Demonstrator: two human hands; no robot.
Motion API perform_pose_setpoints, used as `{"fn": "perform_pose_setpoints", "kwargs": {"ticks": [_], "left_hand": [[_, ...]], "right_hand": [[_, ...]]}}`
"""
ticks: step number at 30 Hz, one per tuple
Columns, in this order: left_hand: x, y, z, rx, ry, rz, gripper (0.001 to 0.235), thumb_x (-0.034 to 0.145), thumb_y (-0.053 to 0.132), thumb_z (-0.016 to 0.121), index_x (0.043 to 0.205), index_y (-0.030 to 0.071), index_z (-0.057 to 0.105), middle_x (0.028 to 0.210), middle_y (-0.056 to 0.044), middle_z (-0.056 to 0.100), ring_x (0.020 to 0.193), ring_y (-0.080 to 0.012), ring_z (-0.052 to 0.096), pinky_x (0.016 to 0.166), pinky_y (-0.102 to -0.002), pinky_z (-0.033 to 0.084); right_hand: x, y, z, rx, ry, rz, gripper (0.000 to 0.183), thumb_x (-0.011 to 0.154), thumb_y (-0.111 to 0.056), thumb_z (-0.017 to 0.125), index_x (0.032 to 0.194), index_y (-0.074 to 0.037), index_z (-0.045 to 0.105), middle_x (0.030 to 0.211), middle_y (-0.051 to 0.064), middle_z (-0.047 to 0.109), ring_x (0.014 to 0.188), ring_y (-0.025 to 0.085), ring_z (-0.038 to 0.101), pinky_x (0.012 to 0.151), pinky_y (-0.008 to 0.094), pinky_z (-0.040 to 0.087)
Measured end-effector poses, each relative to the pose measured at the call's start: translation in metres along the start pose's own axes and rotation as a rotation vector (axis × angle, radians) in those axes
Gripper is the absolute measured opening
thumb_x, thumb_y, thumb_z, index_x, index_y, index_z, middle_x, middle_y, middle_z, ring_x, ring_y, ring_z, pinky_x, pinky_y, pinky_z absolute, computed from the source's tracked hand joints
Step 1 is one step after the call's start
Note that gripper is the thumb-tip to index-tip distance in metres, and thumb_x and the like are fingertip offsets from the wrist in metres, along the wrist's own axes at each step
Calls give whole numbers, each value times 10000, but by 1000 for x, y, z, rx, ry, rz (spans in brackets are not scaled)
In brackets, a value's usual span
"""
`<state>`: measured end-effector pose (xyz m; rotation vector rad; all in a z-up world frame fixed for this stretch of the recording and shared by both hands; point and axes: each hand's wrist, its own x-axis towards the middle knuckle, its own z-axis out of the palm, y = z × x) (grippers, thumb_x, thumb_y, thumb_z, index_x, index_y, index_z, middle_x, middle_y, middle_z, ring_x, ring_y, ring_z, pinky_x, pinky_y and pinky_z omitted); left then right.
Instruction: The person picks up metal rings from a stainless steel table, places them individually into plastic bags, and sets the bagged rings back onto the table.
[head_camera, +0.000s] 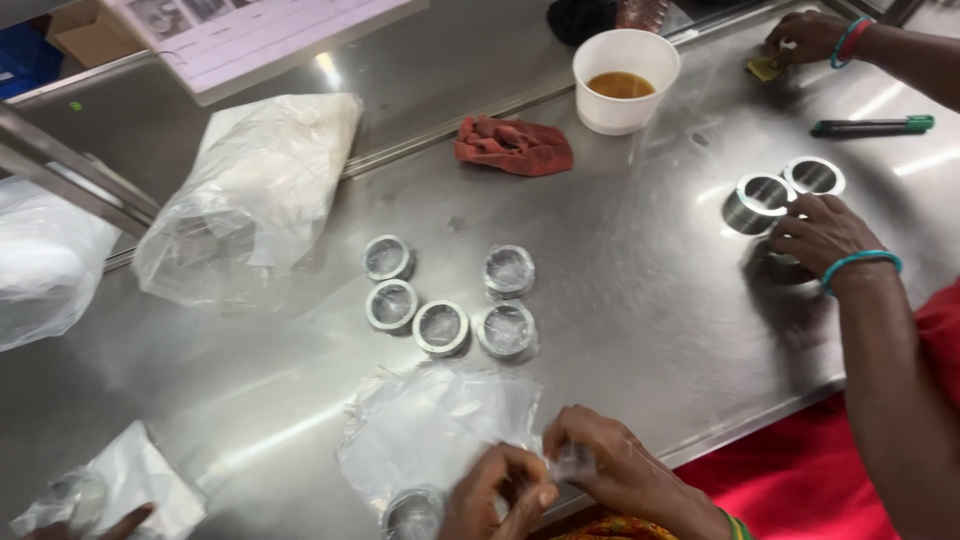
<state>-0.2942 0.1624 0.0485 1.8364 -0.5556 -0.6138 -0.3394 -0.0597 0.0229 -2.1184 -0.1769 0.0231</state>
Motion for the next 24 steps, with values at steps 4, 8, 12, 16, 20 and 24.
{"fn": "perform_pose_setpoints", "kwargs": {"ticks": [4,8,12,16,20,24], "left_hand": [[16,-34,-7,592,152,479,637,662,252,854,1177,-5,582,1069,-276,625,1027,-365,587,737,-408,579],[30,-50,22,657,113,236,543,633,137,864,1095,62,588,1030,-213,660,994,-373,602,821,-503,544],[46,-35,54,536,163,-78,412,766,107,801,1080,40,542,951,-174,661,889,-354,647,776,-492,535],[53,16,73,442,200,-314,514,841,282,782,1174,22,489,976,-203,607,859,-331,651,738,-475,533],[41,7,73,147,162,-367,540,876,430,736,1181,23,557,990,-183,650,868,-285,688,729,-428,549],[31,-23,63,-375,126,-409,572,878,469,664,1224,17,608,967,-170,726,826,-251,733,700,-400,588]], "right_hand": [[-7,12,-3,512,-12,273,525,737,-78,847,1220,-160,661,925,31,589,910,171,591,834,342,518],[-23,74,23,685,-34,193,43,916,-66,782,938,-48,751,906,43,657,902,147,635,797,333,530],[-23,57,6,352,11,34,180,814,84,707,889,-38,816,947,45,535,933,186,580,779,393,515],[-11,17,-26,103,-1,7,309,802,30,687,1111,9,679,1184,80,502,1072,209,662,934,350,546],[-15,24,-28,-53,28,-112,707,622,-80,837,1264,72,583,1298,175,458,1122,331,593,895,400,551],[-2,25,-21,15,88,192,585,787,-324,843,1228,-64,559,1144,107,550,843,252,670,705,343,591]]}}
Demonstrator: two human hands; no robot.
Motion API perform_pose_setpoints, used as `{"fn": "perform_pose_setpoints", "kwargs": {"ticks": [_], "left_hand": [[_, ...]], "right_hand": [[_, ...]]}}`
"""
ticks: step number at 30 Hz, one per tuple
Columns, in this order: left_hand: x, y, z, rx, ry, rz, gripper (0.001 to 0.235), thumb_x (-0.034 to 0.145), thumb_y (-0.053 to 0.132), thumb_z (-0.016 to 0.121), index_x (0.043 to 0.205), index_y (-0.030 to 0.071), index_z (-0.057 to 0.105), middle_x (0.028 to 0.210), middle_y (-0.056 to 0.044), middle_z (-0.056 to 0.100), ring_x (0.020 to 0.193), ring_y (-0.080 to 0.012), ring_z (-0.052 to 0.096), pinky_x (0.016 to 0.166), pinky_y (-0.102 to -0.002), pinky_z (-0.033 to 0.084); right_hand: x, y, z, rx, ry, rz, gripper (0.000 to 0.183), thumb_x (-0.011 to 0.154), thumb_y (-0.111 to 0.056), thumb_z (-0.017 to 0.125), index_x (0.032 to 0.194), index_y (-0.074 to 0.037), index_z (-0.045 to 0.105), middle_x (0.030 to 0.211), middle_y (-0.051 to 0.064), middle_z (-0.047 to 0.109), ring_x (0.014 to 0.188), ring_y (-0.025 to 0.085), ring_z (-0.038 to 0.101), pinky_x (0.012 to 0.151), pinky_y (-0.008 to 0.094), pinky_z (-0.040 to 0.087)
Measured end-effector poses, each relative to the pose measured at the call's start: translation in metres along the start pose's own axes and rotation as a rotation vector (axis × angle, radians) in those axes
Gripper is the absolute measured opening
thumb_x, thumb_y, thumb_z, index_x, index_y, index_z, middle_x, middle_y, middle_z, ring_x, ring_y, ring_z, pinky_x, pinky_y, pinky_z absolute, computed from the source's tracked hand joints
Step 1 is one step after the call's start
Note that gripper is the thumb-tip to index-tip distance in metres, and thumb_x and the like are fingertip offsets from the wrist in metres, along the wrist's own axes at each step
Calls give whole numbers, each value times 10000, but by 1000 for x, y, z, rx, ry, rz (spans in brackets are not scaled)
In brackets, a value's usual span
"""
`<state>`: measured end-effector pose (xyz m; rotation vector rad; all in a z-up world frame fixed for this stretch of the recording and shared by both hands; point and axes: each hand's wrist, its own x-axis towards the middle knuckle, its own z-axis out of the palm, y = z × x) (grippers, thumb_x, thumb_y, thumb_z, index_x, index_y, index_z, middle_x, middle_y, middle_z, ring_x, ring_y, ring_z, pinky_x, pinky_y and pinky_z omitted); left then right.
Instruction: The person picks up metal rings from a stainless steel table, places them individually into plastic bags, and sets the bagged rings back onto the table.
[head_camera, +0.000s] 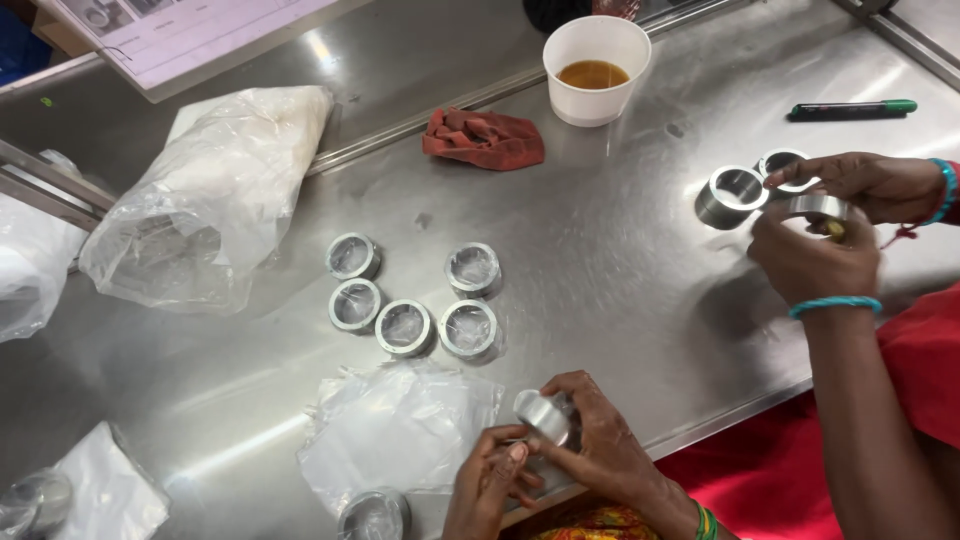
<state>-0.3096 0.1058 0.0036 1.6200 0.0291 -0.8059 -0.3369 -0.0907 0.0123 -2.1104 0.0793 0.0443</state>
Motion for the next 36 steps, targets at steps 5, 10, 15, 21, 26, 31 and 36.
{"fn": "perform_pose_setpoints", "kwargs": {"ticks": [5,10,15,21,26,31,36], "left_hand": [[6,-19,-29,482,347,238,559,805,341,774,1262,86,579,952,-145,723,864,-278,703,760,-454,580],[11,-32,-50,1076,264,77,863,739,282,815,1447,55,375,1209,-253,509,1019,-392,577,805,-508,549],[30,-36,-49,1043,234,-94,559,902,339,669,1316,63,414,1111,-202,557,1000,-369,644,830,-521,570],[44,-54,-64,965,160,-52,736,814,460,806,1295,81,399,1113,-202,539,981,-403,667,806,-529,567],[49,-60,-55,1003,135,-25,679,758,350,827,1211,53,417,1133,-225,502,896,-408,686,742,-507,588],[53,-96,-69,855,251,103,314,902,271,715,1074,80,534,904,-160,649,802,-318,739,741,-455,610],[36,-95,-87,656,219,160,143,852,195,760,893,115,648,820,-110,687,762,-279,748,717,-437,599]], "right_hand": [[29,22,-10,205,247,124,562,848,-317,757,1283,-92,480,995,50,676,819,114,709,658,264,603],[79,33,-22,397,409,322,338,878,-186,695,1180,-97,571,823,44,698,695,103,650,574,268,510],[153,19,-16,258,451,343,305,950,-210,655,1214,-79,577,825,45,609,712,125,547,593,312,452],[239,12,28,230,403,137,448,1038,-390,517,1339,-61,482,1079,94,587,875,170,582,742,365,519],[246,-17,53,-165,142,-112,493,1059,-395,481,1424,-65,516,1188,188,597,1107,305,527,1010,487,397],[214,-3,35,-128,186,-169,454,1019,-405,529,1308,-90,683,1345,186,528,1229,336,493,1039,510,396],[151,23,1,-79,162,-2,378,965,-371,601,1251,-140,689,1304,151,595,1184,289,592,956,459,548]]}}
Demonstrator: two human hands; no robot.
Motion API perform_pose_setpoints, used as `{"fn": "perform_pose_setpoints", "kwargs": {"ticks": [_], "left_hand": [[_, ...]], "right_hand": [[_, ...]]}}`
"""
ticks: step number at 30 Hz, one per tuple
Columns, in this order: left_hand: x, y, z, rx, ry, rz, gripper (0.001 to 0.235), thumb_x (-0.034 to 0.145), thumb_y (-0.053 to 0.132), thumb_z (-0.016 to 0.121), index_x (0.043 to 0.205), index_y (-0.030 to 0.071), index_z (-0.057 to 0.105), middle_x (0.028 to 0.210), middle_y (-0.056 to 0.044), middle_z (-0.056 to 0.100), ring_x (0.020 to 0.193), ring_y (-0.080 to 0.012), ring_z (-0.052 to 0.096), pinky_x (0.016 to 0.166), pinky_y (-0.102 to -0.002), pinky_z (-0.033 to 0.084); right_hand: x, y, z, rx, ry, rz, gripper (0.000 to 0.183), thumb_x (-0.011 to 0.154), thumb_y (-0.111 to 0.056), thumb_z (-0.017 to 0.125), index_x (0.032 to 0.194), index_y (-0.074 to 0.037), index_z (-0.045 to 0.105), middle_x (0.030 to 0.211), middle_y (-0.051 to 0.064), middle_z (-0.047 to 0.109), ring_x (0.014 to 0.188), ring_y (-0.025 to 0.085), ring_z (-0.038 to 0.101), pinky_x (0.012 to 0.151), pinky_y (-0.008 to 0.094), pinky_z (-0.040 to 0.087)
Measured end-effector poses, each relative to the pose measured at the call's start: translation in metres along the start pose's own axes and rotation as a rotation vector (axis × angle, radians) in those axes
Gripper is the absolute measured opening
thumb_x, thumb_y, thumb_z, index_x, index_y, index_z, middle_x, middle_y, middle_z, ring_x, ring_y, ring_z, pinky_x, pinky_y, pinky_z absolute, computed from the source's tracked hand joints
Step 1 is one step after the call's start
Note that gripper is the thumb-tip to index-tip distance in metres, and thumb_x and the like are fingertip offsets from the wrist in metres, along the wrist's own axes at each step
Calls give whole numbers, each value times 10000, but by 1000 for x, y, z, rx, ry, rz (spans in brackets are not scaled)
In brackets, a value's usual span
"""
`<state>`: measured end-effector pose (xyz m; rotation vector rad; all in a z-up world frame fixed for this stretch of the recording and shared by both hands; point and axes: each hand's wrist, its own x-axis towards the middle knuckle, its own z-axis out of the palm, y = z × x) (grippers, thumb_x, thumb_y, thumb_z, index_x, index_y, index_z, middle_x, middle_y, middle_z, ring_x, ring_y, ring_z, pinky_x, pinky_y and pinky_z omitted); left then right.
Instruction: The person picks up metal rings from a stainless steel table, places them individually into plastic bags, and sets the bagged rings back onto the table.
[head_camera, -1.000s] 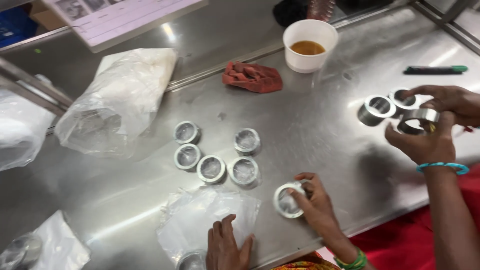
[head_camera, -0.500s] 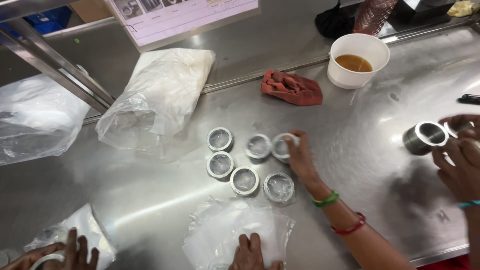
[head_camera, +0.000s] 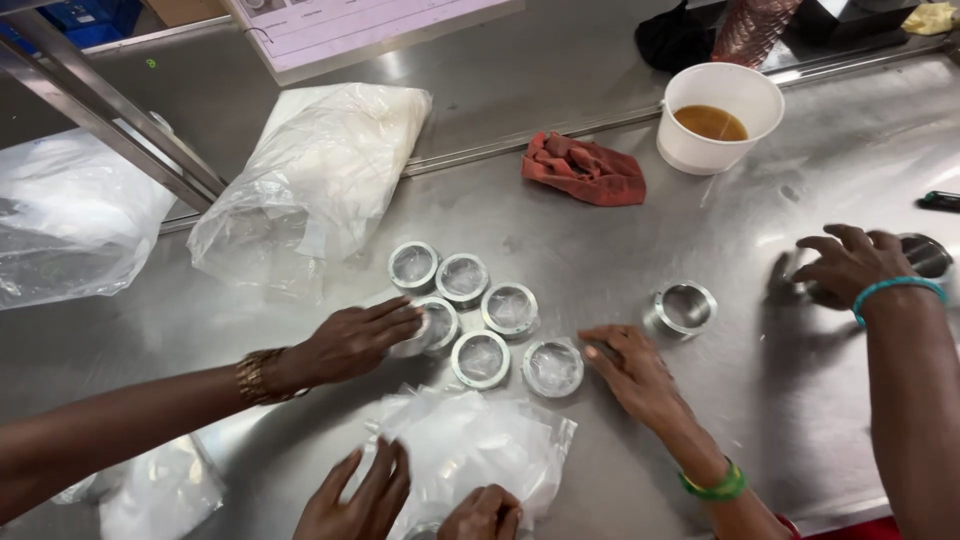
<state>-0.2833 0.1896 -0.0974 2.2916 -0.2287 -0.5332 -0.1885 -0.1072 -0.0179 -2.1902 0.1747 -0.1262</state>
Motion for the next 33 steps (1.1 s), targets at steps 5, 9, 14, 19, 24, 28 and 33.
{"fn": "perform_pose_setpoints", "kwargs": {"ticks": [5,9,14,19,24,28,33], "left_hand": [[10,72,-59,14,40,5,332,714,239,911,738,86,617,733,-115,640,687,-262,698,659,-380,569],[101,100,-117,1347,-178,795,282,962,242,509,1239,222,559,1361,140,462,1340,-19,287,1157,-306,200],[147,99,-124,1074,-198,856,275,957,260,602,1209,182,681,1420,58,556,1495,-259,301,1235,-381,247],[176,43,-86,2265,384,903,370,992,232,605,1301,35,552,1302,-37,552,1337,-214,410,1143,-377,387],[46,56,-37,1174,319,247,288,888,246,732,1029,16,631,1043,-69,661,1012,-216,567,926,-367,485],[-31,122,-61,48,206,-303,303,783,260,859,756,-3,709,784,-101,770,687,-219,724,710,-357,582],[-23,77,-37,-35,83,-283,200,879,275,745,902,76,737,851,-94,792,777,-201,781,718,-336,627]], "right_hand": [[-5,7,-61,-235,211,-56,376,878,-351,710,1213,-181,697,1292,82,668,1191,254,649,988,477,525],[14,14,-92,-552,258,-68,744,722,-410,838,1376,-144,600,1358,189,589,1269,426,511,1016,611,442],[-17,5,-85,-400,13,75,820,767,-505,797,1462,-183,503,1395,182,538,1279,396,504,1077,517,445],[-84,-18,-48,-473,-191,32,977,699,-461,891,1530,-263,416,1543,106,417,1357,362,381,1115,541,338],[-119,-20,-33,-267,-182,91,1028,564,-426,953,1483,-310,507,1467,11,513,1310,265,436,1144,454,383],[-120,-27,-38,-245,-151,106,978,524,-362,969,1418,-292,578,1383,-21,589,1216,205,518,1130,394,447],[-119,-27,-36,-262,-148,129,990,518,-335,978,1421,-296,575,1379,-22,587,1214,207,521,1126,404,432]]}}
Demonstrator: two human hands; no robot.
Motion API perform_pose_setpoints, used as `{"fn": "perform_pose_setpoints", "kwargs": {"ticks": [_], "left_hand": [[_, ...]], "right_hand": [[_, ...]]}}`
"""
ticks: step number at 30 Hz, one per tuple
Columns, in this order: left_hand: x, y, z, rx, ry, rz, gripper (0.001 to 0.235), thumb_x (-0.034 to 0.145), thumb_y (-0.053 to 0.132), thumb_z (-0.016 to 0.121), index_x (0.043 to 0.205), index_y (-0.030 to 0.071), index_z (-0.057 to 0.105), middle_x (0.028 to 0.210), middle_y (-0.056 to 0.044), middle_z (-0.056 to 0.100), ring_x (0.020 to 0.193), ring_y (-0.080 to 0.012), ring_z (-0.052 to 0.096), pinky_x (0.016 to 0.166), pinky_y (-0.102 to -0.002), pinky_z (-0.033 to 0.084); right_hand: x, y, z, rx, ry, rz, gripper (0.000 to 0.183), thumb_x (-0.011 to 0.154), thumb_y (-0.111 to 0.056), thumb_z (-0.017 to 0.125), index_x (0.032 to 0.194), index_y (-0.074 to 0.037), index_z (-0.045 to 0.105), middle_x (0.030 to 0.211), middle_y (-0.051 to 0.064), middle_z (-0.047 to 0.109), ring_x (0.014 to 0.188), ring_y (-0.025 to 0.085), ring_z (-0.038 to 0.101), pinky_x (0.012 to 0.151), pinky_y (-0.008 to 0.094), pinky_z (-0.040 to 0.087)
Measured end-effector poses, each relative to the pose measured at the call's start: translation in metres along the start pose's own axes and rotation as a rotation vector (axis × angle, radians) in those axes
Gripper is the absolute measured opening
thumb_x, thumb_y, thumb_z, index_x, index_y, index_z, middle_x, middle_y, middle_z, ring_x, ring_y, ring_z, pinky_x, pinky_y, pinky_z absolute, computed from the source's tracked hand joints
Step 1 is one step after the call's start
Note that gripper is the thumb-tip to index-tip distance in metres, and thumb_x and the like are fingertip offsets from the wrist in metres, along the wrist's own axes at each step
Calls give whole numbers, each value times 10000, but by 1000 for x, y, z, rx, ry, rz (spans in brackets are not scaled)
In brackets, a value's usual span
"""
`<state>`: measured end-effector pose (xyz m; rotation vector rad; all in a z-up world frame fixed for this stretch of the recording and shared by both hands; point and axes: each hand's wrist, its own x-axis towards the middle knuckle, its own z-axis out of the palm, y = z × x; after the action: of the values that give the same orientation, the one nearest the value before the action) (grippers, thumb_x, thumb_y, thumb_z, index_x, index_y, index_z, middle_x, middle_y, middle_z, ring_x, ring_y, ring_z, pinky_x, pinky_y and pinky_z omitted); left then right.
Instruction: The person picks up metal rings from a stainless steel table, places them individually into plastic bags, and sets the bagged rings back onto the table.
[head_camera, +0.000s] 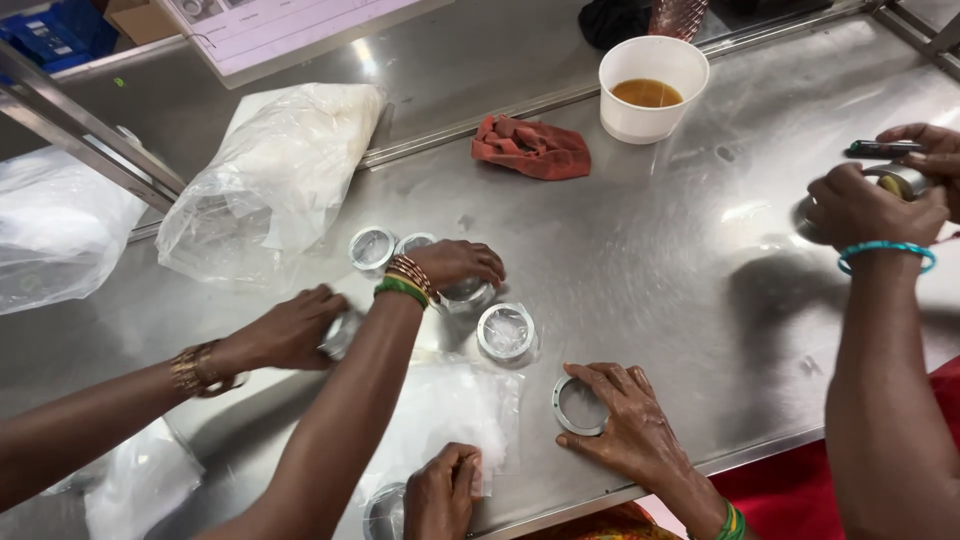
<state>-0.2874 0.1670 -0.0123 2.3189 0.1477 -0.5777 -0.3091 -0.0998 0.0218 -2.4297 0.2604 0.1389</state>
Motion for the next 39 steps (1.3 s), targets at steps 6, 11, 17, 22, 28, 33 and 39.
{"fn": "perform_pose_setpoints", "kwargs": {"ticks": [6,11,17,22,28,33,39], "left_hand": [[3,-6,10,22,41,140,170,871,273,726,925,119,772,839,-67,807,764,-193,798,722,-335,618],[6,9,6,49,13,44,255,841,343,774,897,96,749,809,-74,801,757,-215,786,743,-357,592],[8,2,-12,-8,-160,5,147,937,243,578,948,109,637,695,-121,777,712,-256,786,746,-396,572],[10,-7,-36,67,-178,134,114,1014,227,463,982,131,514,696,-143,713,696,-303,753,692,-478,555],[1,0,-55,48,22,494,80,936,133,562,874,92,591,620,-133,679,548,-259,738,540,-440,561],[-5,3,-40,30,116,628,93,909,86,606,819,69,623,533,-112,646,460,-225,704,463,-418,542],[-23,10,-50,-95,216,481,140,896,89,607,757,69,610,495,-70,616,423,-150,666,447,-364,536]], "right_hand": [[8,7,10,-7,67,-32,974,497,-333,1007,1384,-262,612,1338,9,615,1205,215,553,1135,446,383],[10,-14,5,729,-165,166,806,545,-268,925,1304,-157,681,1156,95,757,1084,248,709,1003,421,553],[13,-62,22,1019,-644,244,914,477,-370,924,1264,-91,550,1017,115,656,1001,274,607,888,486,488],[32,-62,54,422,-574,154,837,546,-600,847,1191,-187,509,835,94,726,709,245,747,707,441,567],[35,-111,48,209,-417,229,575,890,-652,555,1131,-131,525,572,70,674,607,254,731,671,447,580],[26,-108,51,161,-374,80,529,909,-576,579,1201,-143,497,646,76,720,652,237,733,703,410,561],[2,-48,58,426,-232,-343,662,792,-272,857,1348,-108,538,934,65,755,865,187,764,765,356,629]]}}
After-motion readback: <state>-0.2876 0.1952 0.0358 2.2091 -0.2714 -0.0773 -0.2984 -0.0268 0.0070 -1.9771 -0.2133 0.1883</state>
